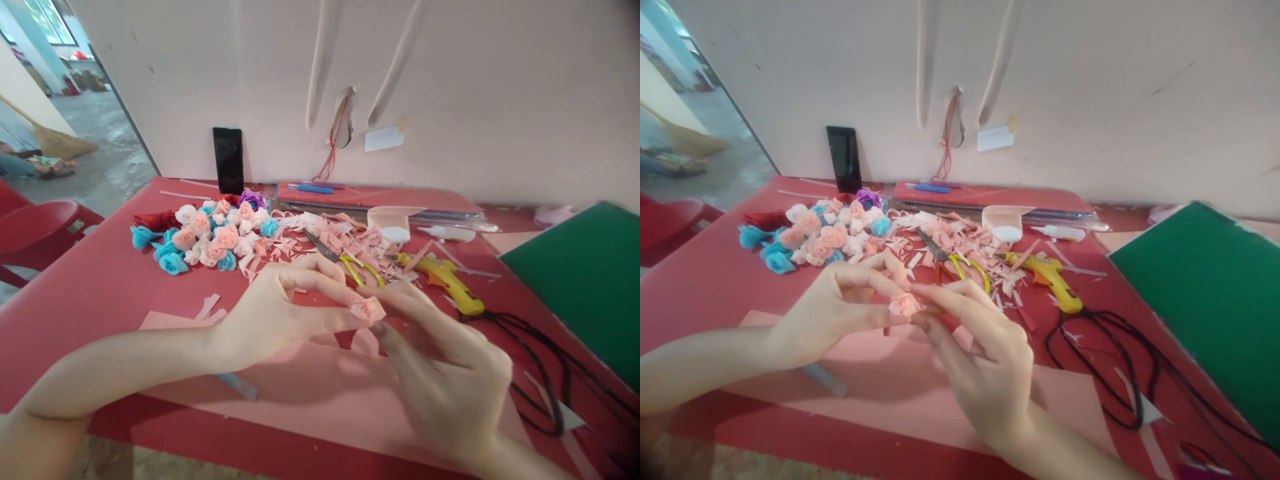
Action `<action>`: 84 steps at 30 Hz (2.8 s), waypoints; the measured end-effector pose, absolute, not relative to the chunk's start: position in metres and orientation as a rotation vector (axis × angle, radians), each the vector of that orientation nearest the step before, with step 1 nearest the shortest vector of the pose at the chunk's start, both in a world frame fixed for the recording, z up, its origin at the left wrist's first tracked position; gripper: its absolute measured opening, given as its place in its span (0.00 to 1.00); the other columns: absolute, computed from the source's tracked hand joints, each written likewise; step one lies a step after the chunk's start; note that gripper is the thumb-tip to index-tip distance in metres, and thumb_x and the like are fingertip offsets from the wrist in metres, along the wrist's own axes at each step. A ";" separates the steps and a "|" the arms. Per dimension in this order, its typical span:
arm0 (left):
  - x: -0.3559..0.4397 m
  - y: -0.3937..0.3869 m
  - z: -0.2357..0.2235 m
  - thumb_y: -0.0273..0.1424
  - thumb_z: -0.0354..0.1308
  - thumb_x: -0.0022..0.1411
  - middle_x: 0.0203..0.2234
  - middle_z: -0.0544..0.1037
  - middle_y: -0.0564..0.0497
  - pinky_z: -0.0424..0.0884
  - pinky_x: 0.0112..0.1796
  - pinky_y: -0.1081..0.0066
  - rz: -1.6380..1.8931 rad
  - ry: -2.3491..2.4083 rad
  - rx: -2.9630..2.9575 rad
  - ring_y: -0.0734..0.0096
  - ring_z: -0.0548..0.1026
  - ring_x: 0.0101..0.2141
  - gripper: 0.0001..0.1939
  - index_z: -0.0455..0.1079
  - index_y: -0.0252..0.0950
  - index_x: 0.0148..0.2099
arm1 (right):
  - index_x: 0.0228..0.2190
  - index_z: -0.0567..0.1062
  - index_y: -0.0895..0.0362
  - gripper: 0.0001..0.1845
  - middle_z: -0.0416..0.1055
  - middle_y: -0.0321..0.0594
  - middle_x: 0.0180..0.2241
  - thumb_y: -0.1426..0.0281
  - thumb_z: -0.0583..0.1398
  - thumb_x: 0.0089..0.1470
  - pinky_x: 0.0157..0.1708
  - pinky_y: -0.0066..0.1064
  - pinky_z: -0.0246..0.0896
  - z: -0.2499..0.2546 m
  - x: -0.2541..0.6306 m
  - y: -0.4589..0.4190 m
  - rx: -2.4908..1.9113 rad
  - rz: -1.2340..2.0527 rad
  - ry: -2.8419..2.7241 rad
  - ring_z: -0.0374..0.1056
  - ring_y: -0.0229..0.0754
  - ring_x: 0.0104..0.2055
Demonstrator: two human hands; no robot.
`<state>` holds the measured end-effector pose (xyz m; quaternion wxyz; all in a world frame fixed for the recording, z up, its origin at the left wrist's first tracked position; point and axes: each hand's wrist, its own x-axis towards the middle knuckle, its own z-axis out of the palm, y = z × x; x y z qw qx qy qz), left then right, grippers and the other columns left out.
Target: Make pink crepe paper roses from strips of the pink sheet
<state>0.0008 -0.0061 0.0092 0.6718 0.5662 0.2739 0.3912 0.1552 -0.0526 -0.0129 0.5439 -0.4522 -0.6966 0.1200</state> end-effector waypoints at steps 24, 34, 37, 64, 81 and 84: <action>0.005 0.001 -0.007 0.22 0.62 0.51 0.28 0.74 0.54 0.68 0.42 0.70 1.053 0.524 1.385 0.74 0.71 0.34 0.06 0.77 0.39 0.29 | 0.23 0.80 0.48 0.01 0.75 0.30 0.21 0.66 0.67 0.43 0.27 0.15 0.64 -0.006 0.159 -0.050 -1.021 1.381 -1.024 0.68 0.28 0.24; 0.006 -0.004 -0.001 0.22 0.65 0.46 0.24 0.71 0.55 0.71 0.34 0.73 1.053 0.571 1.286 0.76 0.70 0.30 0.07 0.77 0.40 0.25 | 0.22 0.80 0.48 0.03 0.73 0.32 0.16 0.69 0.66 0.44 0.21 0.19 0.64 -0.005 0.156 -0.051 -0.972 1.306 -1.163 0.70 0.33 0.22; 0.007 -0.005 0.001 0.22 0.65 0.44 0.23 0.71 0.55 0.71 0.30 0.72 1.060 0.573 1.261 0.76 0.70 0.28 0.06 0.77 0.39 0.23 | 0.23 0.80 0.48 0.04 0.74 0.32 0.18 0.71 0.65 0.46 0.23 0.20 0.66 -0.005 0.157 -0.052 -0.970 1.294 -1.207 0.71 0.34 0.24; 0.006 -0.011 -0.008 0.22 0.61 0.49 0.25 0.70 0.53 0.67 0.39 0.68 1.132 0.496 1.480 0.73 0.69 0.32 0.05 0.70 0.35 0.25 | 0.21 0.75 0.50 0.07 0.71 0.31 0.18 0.73 0.62 0.48 0.20 0.26 0.66 -0.001 0.148 -0.058 -1.075 0.554 -1.586 0.67 0.37 0.20; 0.004 -0.011 -0.007 0.25 0.63 0.51 0.24 0.70 0.53 0.65 0.37 0.69 1.220 0.430 1.519 0.74 0.67 0.30 0.04 0.74 0.37 0.26 | 0.29 0.80 0.48 0.09 0.66 0.32 0.16 0.75 0.62 0.50 0.22 0.28 0.64 -0.009 0.157 -0.056 -0.942 0.695 -1.595 0.63 0.37 0.24; 0.003 -0.011 -0.005 0.25 0.63 0.51 0.24 0.71 0.53 0.64 0.39 0.69 1.205 0.419 1.524 0.74 0.68 0.31 0.04 0.74 0.36 0.26 | 0.34 0.79 0.46 0.17 0.71 0.32 0.21 0.80 0.60 0.49 0.27 0.31 0.65 -0.014 0.160 -0.054 -0.858 0.645 -1.652 0.64 0.37 0.26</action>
